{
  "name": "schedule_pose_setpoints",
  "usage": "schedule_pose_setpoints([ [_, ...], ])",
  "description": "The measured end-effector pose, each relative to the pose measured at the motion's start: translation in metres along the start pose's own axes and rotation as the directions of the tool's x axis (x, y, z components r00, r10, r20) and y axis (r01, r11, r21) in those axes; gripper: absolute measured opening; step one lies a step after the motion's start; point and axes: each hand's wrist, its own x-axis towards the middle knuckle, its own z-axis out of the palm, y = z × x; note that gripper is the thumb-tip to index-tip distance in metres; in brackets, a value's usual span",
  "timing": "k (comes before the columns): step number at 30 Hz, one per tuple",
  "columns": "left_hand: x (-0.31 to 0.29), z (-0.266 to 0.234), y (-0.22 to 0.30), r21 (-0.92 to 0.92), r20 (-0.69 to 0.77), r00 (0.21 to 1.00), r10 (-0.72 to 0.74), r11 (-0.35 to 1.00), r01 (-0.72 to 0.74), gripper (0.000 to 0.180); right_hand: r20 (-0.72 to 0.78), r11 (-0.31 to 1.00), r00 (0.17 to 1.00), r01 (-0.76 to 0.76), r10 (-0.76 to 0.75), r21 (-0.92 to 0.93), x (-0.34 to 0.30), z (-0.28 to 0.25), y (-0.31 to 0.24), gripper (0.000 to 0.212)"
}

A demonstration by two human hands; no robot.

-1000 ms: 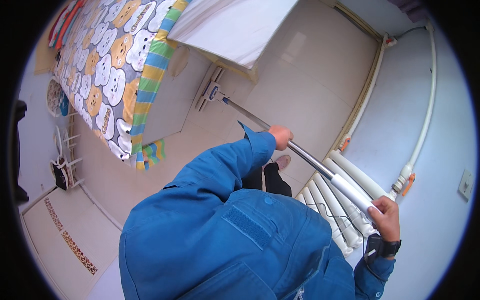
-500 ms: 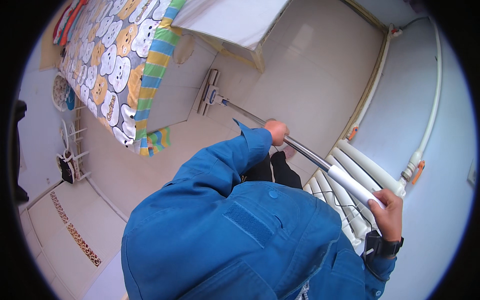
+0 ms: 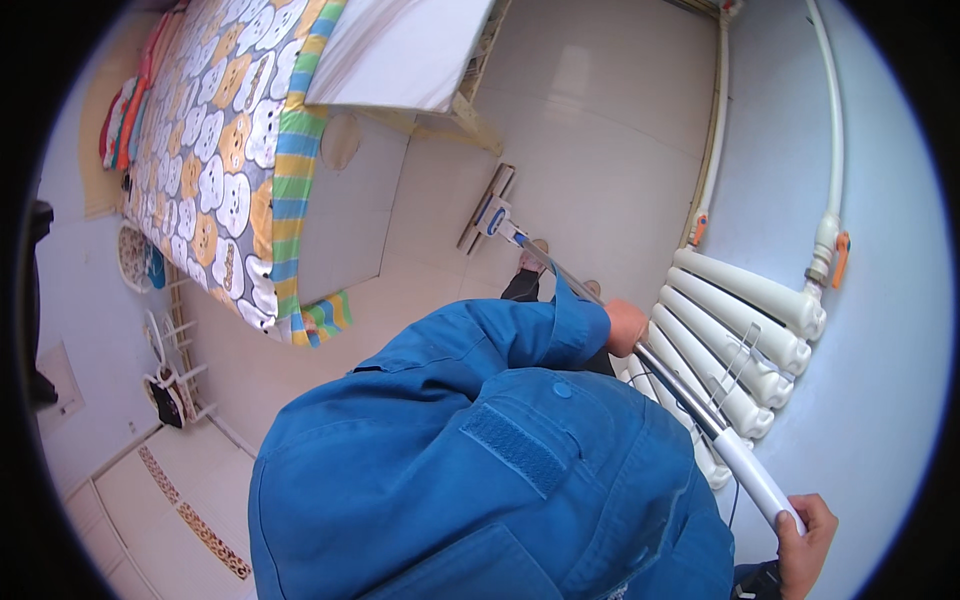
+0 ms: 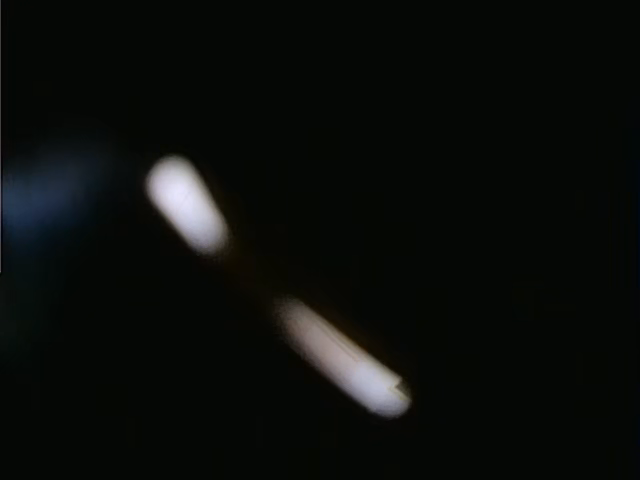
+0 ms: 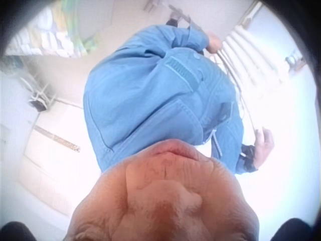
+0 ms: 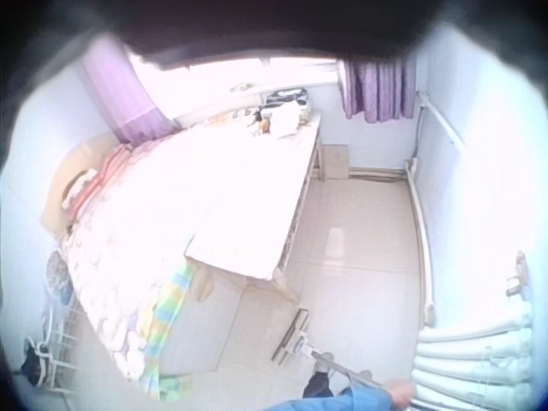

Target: The person uses a corded electric floor mop to clean a tiled floor in a bedroom. They move the mop back and forth across the floor, navigating around furniture and a radiator, and continue into the adjacent hallway.

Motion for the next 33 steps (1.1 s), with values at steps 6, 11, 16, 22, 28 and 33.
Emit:
schedule_pose_setpoints([
  [6,0.025,0.002,0.033,0.016,0.061,0.99,0.129,0.991,-0.13,0.012,-0.104,0.999,0.993,-0.047,0.048,0.009,-0.042,-0.012,0.04,0.018],
  [11,0.054,-0.009,0.054,0.065,0.134,0.969,0.208,0.974,-0.218,0.013,-0.131,0.994,0.985,-0.113,0.111,-0.008,-0.069,-0.012,0.058,0.022],
  [16,0.095,-0.019,0.064,0.163,0.191,0.935,0.299,0.93,-0.331,0.014,-0.205,0.949,0.948,-0.192,0.245,0.249,-0.083,0.019,0.071,0.013],
  [22,0.13,-0.028,0.033,0.274,0.319,0.903,0.289,0.884,-0.379,0.013,0.009,0.772,0.913,-0.35,0.408,0.531,-0.073,0.072,0.067,0.016],
  [28,0.139,-0.063,-0.019,0.277,0.31,0.925,0.218,0.91,-0.308,0.009,0.114,0.657,0.927,-0.336,0.356,0.675,-0.024,0.107,0.052,0.029],
  [33,0.151,-0.121,-0.073,0.267,0.281,0.937,0.21,0.92,-0.286,0.009,0.152,0.656,0.929,-0.347,0.336,0.67,0.04,0.119,0.009,0.032],
])
